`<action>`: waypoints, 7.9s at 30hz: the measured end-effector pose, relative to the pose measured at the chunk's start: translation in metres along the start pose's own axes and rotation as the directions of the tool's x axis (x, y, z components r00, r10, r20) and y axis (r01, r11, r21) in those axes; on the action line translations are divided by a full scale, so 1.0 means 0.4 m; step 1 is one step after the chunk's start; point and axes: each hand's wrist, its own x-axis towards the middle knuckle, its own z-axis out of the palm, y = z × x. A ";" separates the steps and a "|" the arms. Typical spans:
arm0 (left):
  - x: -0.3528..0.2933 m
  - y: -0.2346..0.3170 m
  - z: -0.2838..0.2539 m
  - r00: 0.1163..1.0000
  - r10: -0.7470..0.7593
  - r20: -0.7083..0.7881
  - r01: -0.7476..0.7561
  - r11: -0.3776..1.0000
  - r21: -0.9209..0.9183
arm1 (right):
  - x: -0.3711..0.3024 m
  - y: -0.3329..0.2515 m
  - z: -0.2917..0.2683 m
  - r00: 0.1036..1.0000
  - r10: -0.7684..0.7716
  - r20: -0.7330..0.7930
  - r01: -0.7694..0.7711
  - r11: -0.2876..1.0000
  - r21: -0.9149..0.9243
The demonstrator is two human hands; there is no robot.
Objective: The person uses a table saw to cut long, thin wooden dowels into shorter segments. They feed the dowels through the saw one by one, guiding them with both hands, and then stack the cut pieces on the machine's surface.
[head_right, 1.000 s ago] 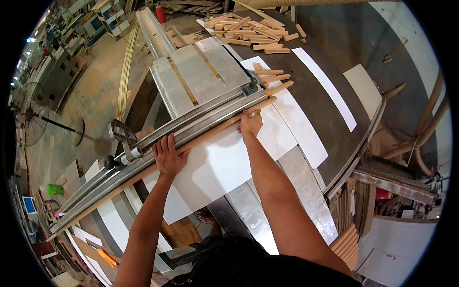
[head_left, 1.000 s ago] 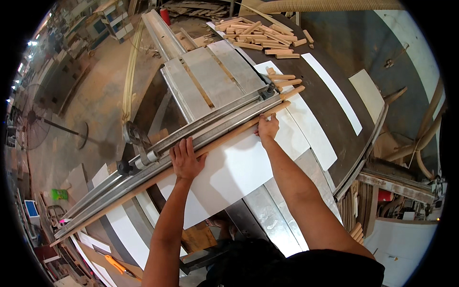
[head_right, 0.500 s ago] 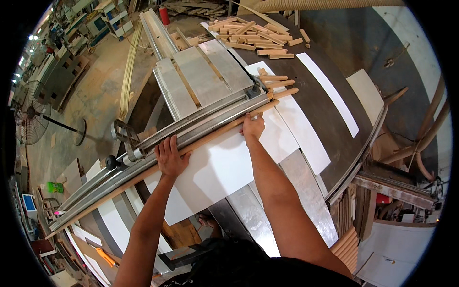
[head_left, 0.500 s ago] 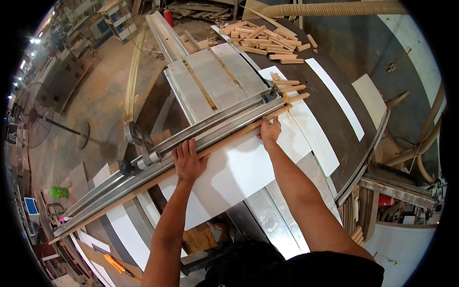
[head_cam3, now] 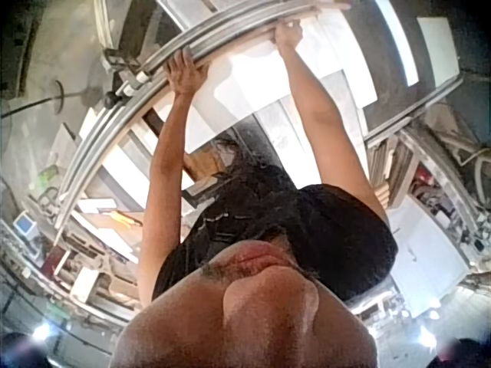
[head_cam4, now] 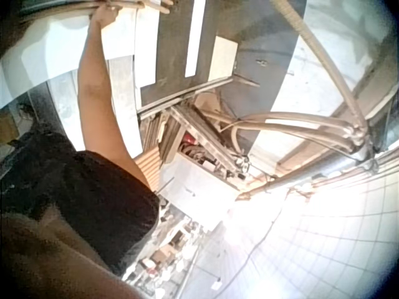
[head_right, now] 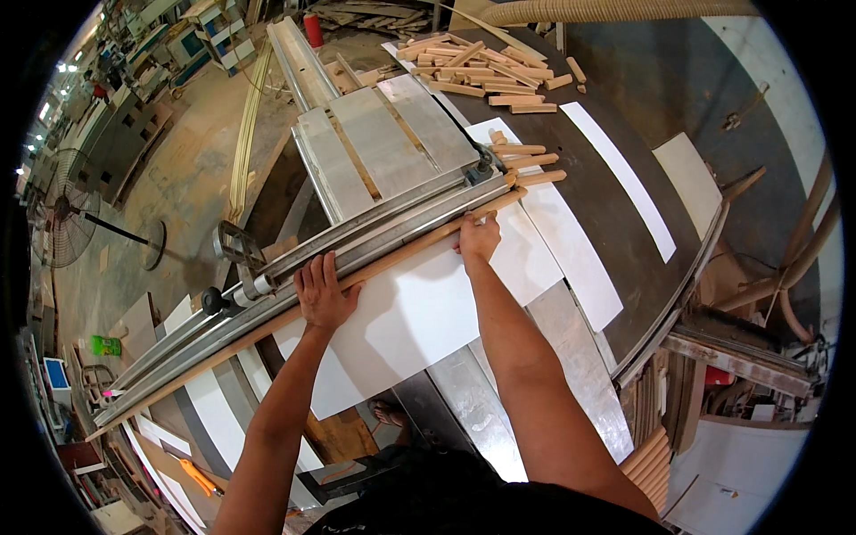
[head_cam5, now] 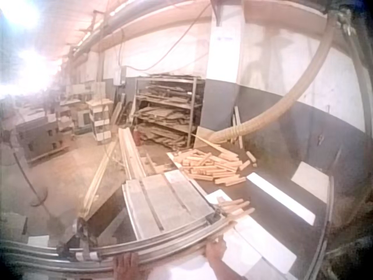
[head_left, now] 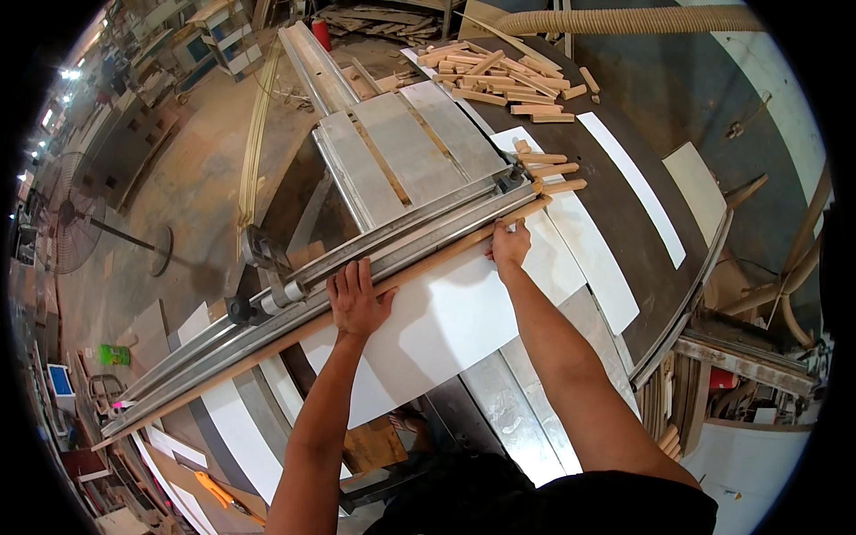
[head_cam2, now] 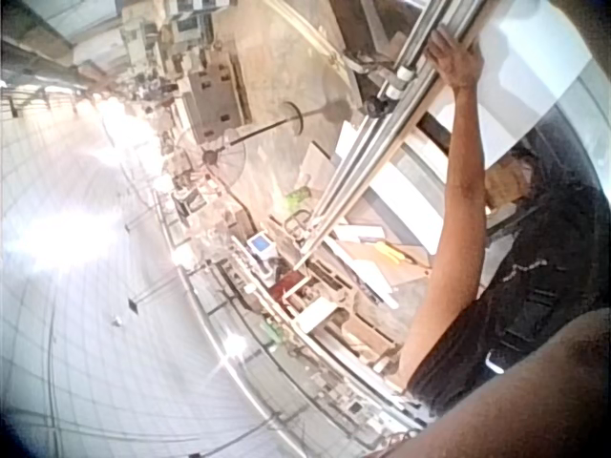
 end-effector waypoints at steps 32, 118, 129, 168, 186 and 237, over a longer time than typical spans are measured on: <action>0.102 0.087 -0.035 0.940 -0.317 0.126 0.323 0.946 -0.031 | 0.053 -0.008 0.038 1.000 0.000 0.023 0.000 1.000 0.003; -0.987 -0.598 -0.713 0.127 -0.893 0.432 -0.217 -0.450 -0.866 | -0.466 0.242 -0.824 0.954 -0.140 -0.264 0.254 0.844 0.473; -1.071 -0.982 -0.864 -0.022 -0.981 0.193 0.108 -0.194 -0.975 | -0.928 -0.181 -0.533 0.902 -0.418 -0.113 0.396 0.691 0.605; -1.076 -0.902 -1.235 -0.238 -0.955 0.179 0.091 -0.206 -0.974 | -1.296 -0.399 -0.449 0.265 -0.961 0.074 0.334 0.163 0.928; -1.020 -0.763 -1.037 -0.271 -0.959 0.085 -0.011 -0.086 -0.996 | -1.164 -0.181 -0.468 0.483 -0.829 0.283 0.606 0.549 0.575; -1.079 -0.541 -0.910 -0.038 -0.947 0.320 -0.538 -0.250 -0.805 | -0.735 -0.108 -0.813 0.453 -0.713 0.535 0.607 -0.193 -0.771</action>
